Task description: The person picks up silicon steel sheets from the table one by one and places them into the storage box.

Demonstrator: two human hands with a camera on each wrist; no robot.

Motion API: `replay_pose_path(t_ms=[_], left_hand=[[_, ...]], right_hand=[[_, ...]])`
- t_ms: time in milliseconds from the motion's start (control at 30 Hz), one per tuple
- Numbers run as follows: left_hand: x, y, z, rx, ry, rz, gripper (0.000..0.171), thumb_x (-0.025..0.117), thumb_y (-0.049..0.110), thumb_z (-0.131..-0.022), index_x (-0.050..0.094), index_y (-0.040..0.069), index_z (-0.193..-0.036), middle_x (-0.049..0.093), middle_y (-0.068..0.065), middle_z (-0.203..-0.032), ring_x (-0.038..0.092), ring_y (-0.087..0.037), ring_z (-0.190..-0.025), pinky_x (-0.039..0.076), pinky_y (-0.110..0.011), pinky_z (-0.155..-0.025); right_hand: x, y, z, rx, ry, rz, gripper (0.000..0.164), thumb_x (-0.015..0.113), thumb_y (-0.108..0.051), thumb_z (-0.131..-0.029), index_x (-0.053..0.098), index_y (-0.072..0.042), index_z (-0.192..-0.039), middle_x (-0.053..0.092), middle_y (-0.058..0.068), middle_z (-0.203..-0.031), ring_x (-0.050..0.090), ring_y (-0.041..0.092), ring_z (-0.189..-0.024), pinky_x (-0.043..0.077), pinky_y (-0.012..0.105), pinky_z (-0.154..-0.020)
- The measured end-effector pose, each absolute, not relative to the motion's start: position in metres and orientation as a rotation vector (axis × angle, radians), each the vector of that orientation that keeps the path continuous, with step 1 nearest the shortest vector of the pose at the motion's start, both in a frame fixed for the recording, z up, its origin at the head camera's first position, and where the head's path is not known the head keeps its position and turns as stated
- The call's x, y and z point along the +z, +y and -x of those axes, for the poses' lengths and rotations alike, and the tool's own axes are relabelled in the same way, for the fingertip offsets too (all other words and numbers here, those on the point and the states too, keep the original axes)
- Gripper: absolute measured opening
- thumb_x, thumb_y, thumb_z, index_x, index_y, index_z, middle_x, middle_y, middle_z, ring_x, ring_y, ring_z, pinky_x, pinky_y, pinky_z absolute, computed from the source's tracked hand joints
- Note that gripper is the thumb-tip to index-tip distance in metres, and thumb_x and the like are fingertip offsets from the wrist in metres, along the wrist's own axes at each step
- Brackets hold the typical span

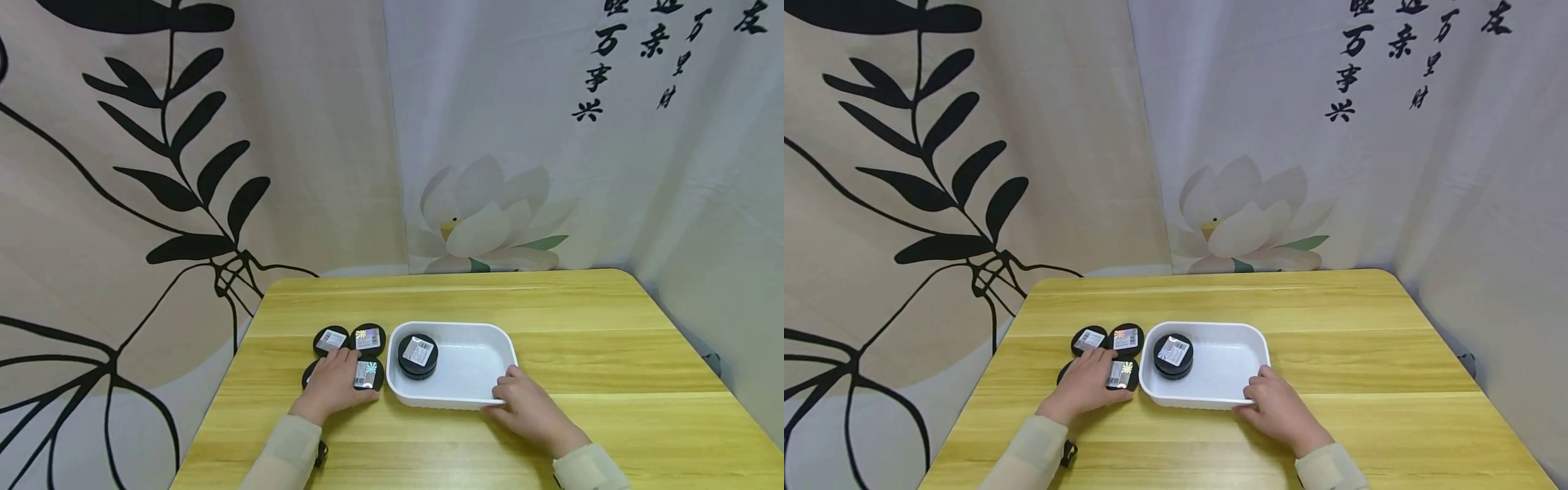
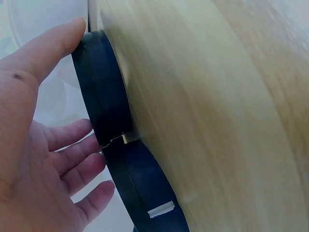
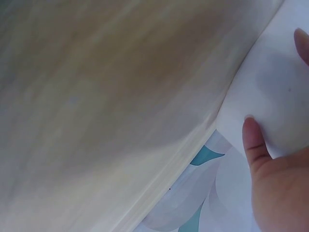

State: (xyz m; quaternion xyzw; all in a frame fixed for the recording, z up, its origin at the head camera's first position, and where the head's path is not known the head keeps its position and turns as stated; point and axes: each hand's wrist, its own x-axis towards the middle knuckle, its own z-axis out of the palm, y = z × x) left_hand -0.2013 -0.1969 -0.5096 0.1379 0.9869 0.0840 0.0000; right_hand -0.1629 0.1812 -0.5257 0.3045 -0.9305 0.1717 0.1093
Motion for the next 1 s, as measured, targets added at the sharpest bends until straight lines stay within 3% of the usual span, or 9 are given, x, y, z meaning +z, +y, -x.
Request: replay_pose_path(t_ms=[733, 1000], left_hand=[[-0.506, -0.1955, 0.2038, 0.268, 3.068, -0.36, 0.104, 0.067, 0.075, -0.054, 0.047, 0.006, -0.129, 0.045, -0.013, -0.129, 0.035, -0.031, -0.122, 0.024, -0.053, -0.1], [-0.5067, -0.1948, 0.2051, 0.187, 3.102, -0.366, 0.105, 0.065, 0.077, -0.052, 0.05, 0.006, -0.127, 0.047, -0.013, -0.127, 0.038, -0.03, -0.119, 0.025, -0.051, -0.093]], right_hand=[[-0.5251, 0.1818, 0.1628, 0.496, -2.718, -0.895, 0.026, 0.073, -0.041, -0.074, 0.054, -0.028, -0.061, 0.037, -0.022, -0.064, 0.032, 0.006, -0.069, 0.034, 0.021, -0.059], [-0.5259, 0.182, 0.1633, 0.49, -2.709, -0.896, 0.028, 0.073, -0.041, -0.073, 0.052, -0.029, -0.059, 0.035, -0.022, -0.063, 0.031, 0.006, -0.068, 0.032, 0.02, -0.058]])
